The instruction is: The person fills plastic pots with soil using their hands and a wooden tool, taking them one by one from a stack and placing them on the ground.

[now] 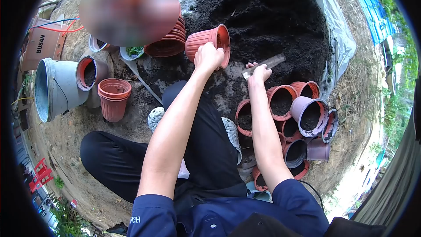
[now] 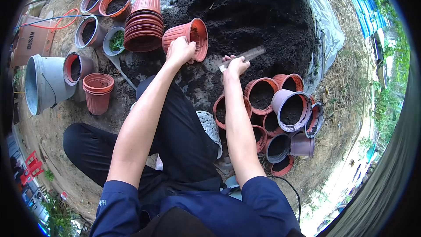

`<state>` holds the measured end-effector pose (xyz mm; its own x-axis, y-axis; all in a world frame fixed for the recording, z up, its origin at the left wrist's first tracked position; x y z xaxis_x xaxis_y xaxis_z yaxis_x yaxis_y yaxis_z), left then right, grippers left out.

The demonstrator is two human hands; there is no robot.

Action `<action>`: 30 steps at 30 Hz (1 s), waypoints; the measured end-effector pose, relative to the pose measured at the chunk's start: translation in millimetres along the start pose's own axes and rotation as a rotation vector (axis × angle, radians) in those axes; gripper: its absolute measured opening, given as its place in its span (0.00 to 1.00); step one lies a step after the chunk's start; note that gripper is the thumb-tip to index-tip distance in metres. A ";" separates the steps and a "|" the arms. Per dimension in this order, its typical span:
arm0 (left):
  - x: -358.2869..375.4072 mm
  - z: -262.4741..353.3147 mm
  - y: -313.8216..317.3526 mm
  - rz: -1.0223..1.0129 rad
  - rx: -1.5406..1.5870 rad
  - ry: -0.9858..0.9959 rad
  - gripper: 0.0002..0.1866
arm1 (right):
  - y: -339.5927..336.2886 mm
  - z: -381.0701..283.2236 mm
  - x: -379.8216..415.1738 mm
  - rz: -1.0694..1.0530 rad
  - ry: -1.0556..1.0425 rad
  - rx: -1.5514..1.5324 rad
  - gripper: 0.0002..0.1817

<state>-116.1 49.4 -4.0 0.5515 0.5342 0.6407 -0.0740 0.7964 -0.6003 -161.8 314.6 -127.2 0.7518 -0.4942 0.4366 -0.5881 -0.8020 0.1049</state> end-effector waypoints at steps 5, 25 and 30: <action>-8.2 -4.9 -3.2 0.116 -0.023 -0.013 0.14 | -30.1 -39.2 -70.9 0.275 -0.192 0.373 0.28; -54.3 30.7 39.4 0.078 -0.314 0.062 0.29 | 24.3 77.3 -60.9 -0.471 -0.558 0.804 0.34; -49.6 29.0 30.5 0.071 -0.311 0.039 0.30 | 67.2 9.4 39.0 -0.940 -0.768 0.845 0.31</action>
Point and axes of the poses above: each hand's wrist, its own x-axis away from the middle knuckle, its own y-axis out of the palm, z = x × y, the point moved 9 cm from there along -x, towards the middle knuckle, and after that the axes turned 14 degrees about -y, right-handed, at the moved point
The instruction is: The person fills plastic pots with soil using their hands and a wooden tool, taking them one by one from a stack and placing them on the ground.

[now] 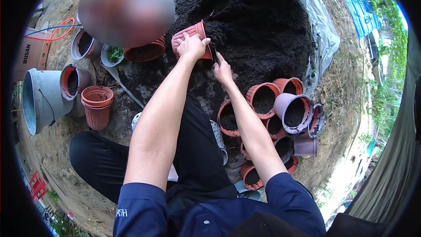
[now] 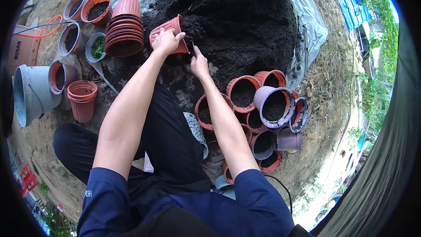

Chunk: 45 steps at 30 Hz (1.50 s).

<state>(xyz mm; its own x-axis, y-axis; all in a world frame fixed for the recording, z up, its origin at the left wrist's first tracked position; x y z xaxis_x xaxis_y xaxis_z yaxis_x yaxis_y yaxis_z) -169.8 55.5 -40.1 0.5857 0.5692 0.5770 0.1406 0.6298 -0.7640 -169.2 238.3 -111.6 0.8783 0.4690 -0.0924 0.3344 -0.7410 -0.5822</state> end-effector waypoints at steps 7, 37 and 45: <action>4.6 -10.3 -18.4 0.085 0.044 0.012 0.43 | -86.7 53.1 50.9 0.806 0.703 0.225 0.25; -24.9 -27.2 -3.4 0.027 0.145 0.045 0.45 | -49.5 71.4 18.5 0.501 0.550 0.124 0.26; -20.6 -24.2 -3.7 0.021 0.149 0.041 0.44 | -23.5 130.6 5.3 0.455 0.761 0.061 0.23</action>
Point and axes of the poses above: each hand's wrist, its own x-axis away from the middle knuckle, its own y-axis out of the palm, z = x × y, the point moved 9 cm from there along -x, towards the middle knuckle, and after that the axes turned 14 degrees about -y, right-handed, at the moved point
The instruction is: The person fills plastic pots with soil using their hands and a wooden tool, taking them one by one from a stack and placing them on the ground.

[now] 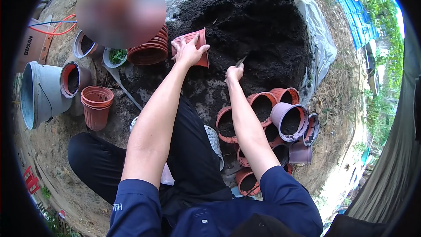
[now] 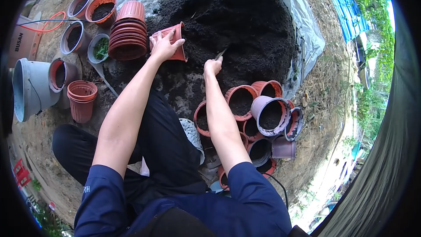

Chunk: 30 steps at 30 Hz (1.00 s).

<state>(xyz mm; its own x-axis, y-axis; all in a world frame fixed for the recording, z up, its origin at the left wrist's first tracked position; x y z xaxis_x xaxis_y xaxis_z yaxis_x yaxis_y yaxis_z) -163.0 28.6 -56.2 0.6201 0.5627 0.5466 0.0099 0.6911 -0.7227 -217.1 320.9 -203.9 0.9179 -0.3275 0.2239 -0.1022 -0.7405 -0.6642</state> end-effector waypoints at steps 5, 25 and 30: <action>2.0 3.4 0.9 -0.004 -0.008 -0.010 0.44 | 10.7 -92.5 77.2 -0.372 -0.473 0.014 0.29; 11.1 4.3 -0.1 -0.037 -0.058 0.022 0.42 | 49.9 -44.4 139.7 -0.113 -0.071 -0.280 0.31; 14.0 0.7 -3.1 -0.006 -0.101 0.080 0.43 | 21.2 -73.6 140.7 -0.245 -0.466 -0.150 0.32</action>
Point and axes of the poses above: each hand's wrist, its own x-axis away from the middle knuckle, its own y-axis out of the palm, z = x × y, the point moved 9 cm from there along -x, towards the middle knuckle, and after that the axes turned 14 degrees about -y, right-handed, at the moved point
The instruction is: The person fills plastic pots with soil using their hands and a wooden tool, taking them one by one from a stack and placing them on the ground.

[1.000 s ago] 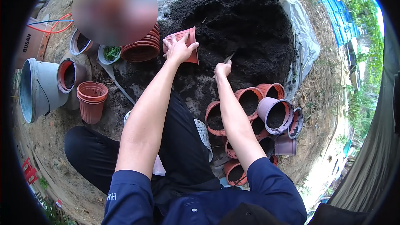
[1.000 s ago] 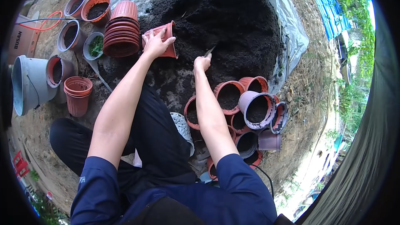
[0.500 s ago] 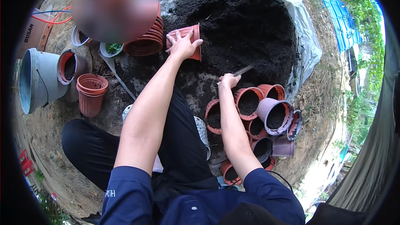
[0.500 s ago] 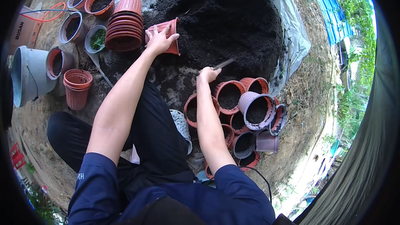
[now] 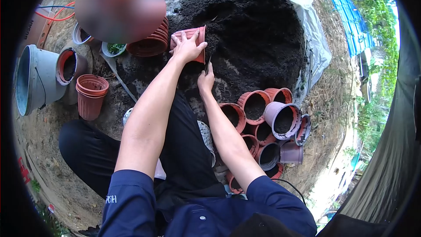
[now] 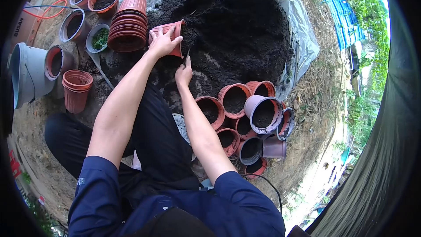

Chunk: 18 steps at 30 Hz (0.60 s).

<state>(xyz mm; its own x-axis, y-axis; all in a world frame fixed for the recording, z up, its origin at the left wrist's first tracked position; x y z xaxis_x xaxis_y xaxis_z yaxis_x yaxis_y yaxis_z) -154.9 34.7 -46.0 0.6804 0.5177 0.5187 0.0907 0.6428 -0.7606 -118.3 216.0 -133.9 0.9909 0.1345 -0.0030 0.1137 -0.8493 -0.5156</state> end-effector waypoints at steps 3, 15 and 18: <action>5.7 5.8 2.9 0.087 -0.045 0.056 0.42 | -26.4 -24.5 -0.8 -0.216 -0.261 0.095 0.32; 21.7 -32.6 -40.8 0.315 0.154 -0.047 0.17 | -108.7 -40.4 80.1 -0.056 0.102 -0.326 0.26; 24.3 -56.9 -54.0 0.255 0.304 -0.131 0.20 | -136.4 -46.8 117.9 -0.018 0.062 -0.387 0.25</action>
<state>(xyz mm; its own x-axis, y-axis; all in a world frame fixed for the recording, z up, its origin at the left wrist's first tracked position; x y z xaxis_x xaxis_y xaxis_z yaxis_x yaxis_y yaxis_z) -101.9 -19.6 -14.6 0.5535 0.7364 0.3890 -0.3008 0.6123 -0.7311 -13.6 323.8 -23.8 0.9896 0.1301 0.0613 0.1381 -0.9783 -0.1542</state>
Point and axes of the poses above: each hand's wrist, its own x-axis away from the middle knuckle, its own y-axis out of the palm, z = x × y, the point moved 9 cm from there along -x, towards the middle knuckle, and after that the axes turned 14 degrees about -y, right-handed, at the moved point
